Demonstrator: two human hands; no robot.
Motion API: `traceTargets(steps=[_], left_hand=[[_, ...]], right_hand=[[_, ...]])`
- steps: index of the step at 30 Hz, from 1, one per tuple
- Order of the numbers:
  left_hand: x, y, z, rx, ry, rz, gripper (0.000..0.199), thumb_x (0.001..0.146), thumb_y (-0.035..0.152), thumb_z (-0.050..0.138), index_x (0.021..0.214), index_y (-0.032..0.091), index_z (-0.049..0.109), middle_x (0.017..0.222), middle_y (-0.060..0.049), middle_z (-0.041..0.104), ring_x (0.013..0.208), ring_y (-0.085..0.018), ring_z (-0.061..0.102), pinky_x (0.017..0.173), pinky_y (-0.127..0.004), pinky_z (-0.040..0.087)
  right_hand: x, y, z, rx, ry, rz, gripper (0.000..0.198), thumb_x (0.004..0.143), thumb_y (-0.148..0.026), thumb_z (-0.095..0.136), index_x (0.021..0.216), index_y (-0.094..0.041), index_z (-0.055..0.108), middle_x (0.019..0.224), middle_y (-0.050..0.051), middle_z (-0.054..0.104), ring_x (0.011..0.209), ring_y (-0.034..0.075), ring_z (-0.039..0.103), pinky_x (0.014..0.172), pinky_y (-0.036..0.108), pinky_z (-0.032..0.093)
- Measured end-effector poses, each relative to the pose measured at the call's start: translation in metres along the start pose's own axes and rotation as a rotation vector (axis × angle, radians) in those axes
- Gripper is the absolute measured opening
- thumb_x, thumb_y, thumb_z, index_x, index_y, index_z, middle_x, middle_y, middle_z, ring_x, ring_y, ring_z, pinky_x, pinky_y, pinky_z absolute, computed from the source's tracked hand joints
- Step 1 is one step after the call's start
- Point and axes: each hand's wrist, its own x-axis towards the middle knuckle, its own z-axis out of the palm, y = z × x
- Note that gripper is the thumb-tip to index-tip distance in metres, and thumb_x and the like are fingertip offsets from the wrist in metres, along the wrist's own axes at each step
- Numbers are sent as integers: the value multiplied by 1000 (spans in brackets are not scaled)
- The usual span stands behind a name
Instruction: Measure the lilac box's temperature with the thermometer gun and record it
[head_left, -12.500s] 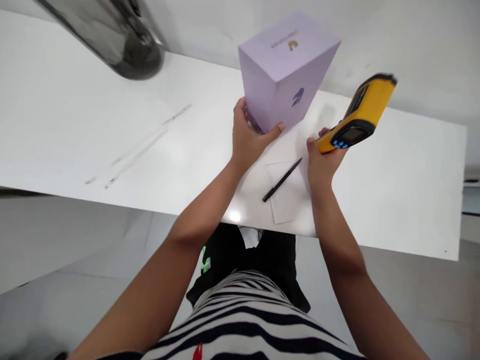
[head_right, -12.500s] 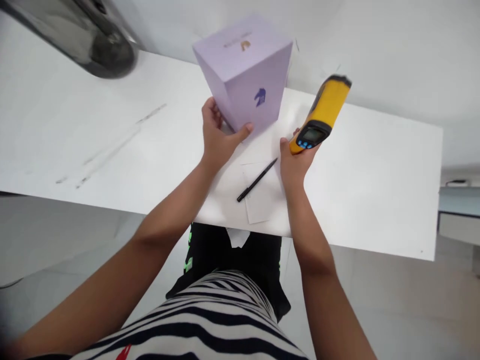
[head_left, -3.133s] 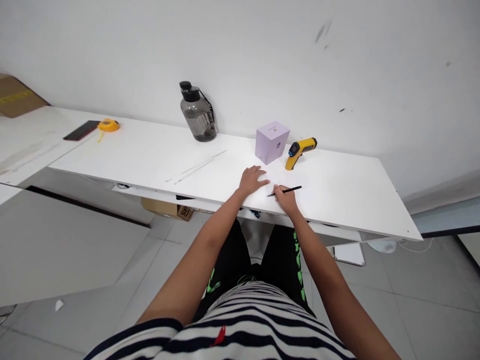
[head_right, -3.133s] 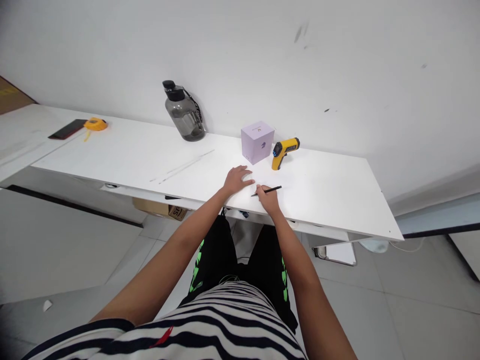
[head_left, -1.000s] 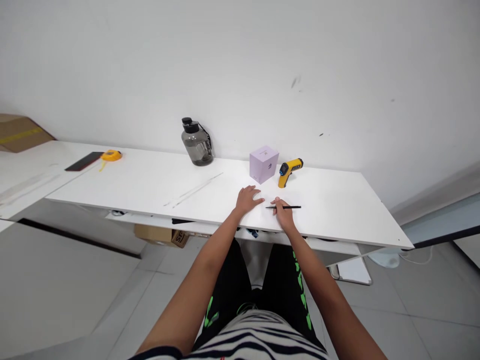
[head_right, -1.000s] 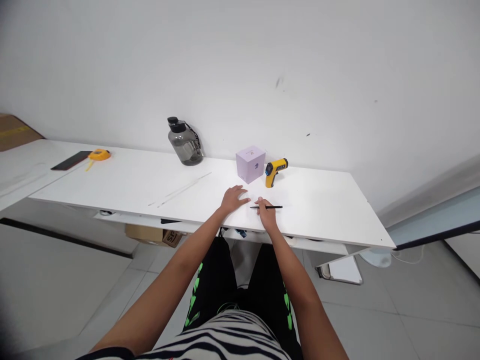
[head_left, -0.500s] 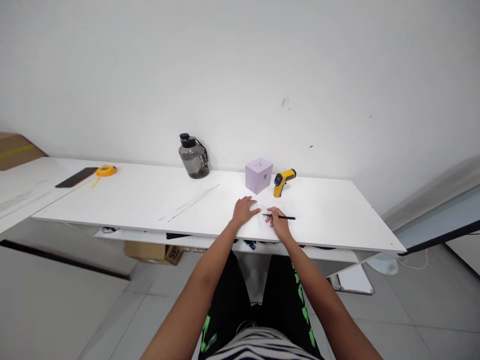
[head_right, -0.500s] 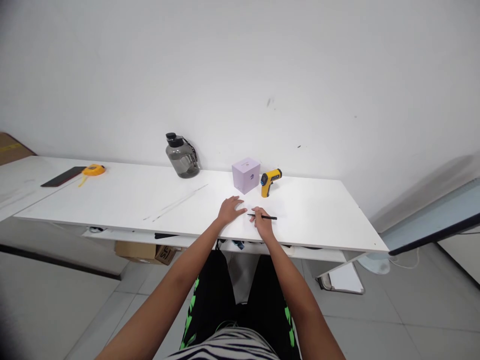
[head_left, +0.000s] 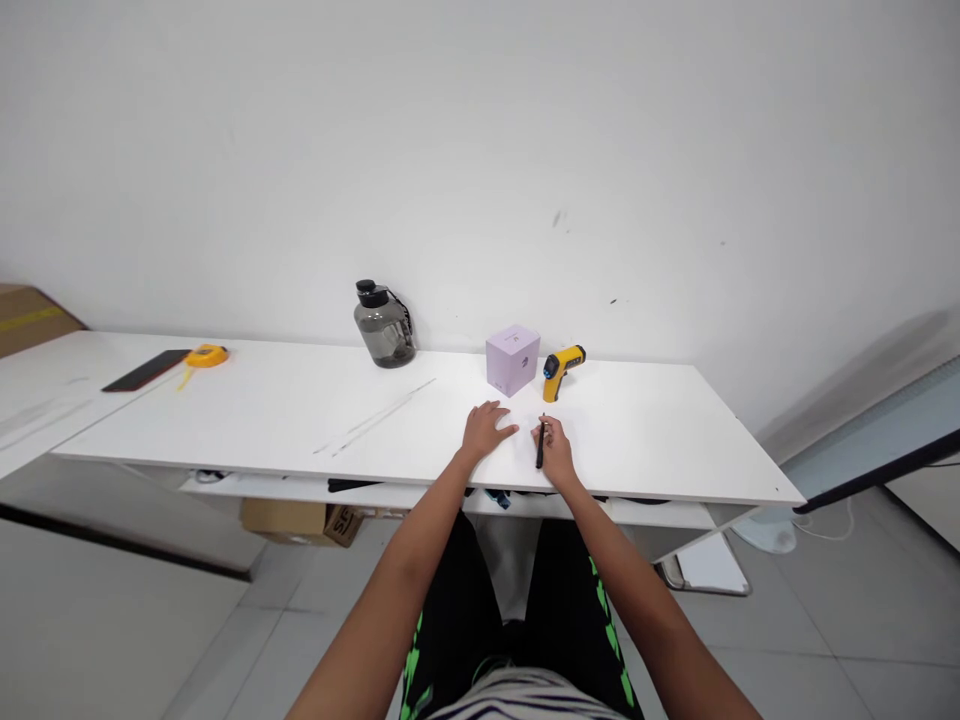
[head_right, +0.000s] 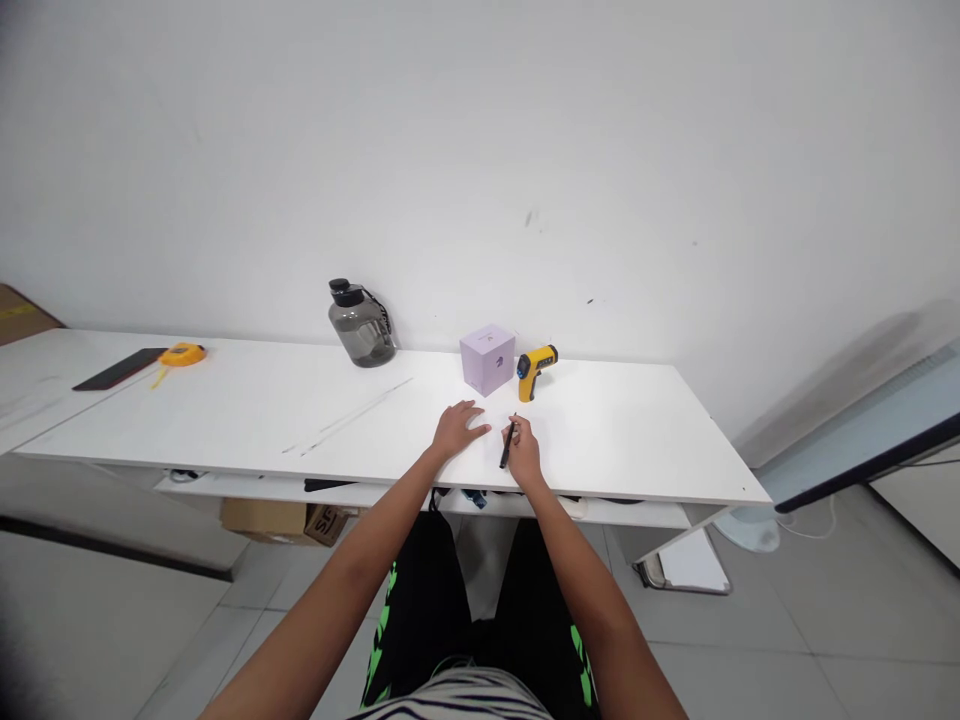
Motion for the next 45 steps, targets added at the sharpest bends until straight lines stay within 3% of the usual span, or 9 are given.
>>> traceTargets(steps=[5,19,22,24,26,32,37,42,45], left_hand=[[-1,3,-2,-6,-5,-6,49,91,55,66,133,29,67,158,-7,54,152,-26,43,129,-48,27],[-5,5,-4,-9,-6,7,44,95,53,60,132,29,68,159,-6,54,152,-28,43,129,-49,28],[-3,3,-1,-8,-1,11,40,98,47,56,131,28,68,158,-6,54,152,-27,43,129,-49,28],[-2,2,0,-23,11,11,39,100,45,52,131,27,68,158,-6,55,151,-28,44,129,-50,28],[-1,2,1,-44,30,8,38,102,43,49,131,26,68,157,-6,56,150,-27,45,128,-50,29],[-2,2,1,-90,72,4,36,101,37,50,130,26,68,150,-6,62,146,-25,50,126,-47,32],[-2,1,0,-98,81,3,35,102,35,49,127,25,70,150,-7,62,145,-26,51,125,-48,33],[-2,-1,1,-81,68,18,32,100,35,53,124,25,73,150,-7,62,145,-27,51,125,-50,33],[-2,-2,1,-59,76,23,33,98,36,58,125,24,73,149,-9,62,144,-28,53,125,-51,34]], right_hand=[[3,9,2,78,10,19,48,85,-38,52,129,-21,57,115,11,75,69,20,62,74,39,55],[2,11,2,65,66,81,65,90,-47,48,146,-16,54,122,12,72,74,18,71,87,38,55],[1,7,1,60,95,138,71,91,-53,48,148,-12,55,92,7,78,77,21,72,89,38,54],[0,4,-1,60,113,171,75,91,-59,47,146,-9,58,67,2,72,77,23,72,88,37,53],[0,2,-1,59,132,183,77,91,-62,47,144,-7,61,58,0,68,75,24,71,87,37,52],[1,3,0,75,144,189,79,89,-59,48,146,-4,57,104,15,80,79,22,73,87,38,54],[2,3,2,69,139,186,71,89,-54,48,141,-8,61,119,16,78,78,19,74,92,37,54],[2,2,3,26,124,225,77,89,-56,49,147,-6,56,81,8,79,82,25,76,86,37,56],[1,3,4,43,105,215,76,89,-55,51,149,-8,56,79,6,78,81,25,76,84,36,57]])
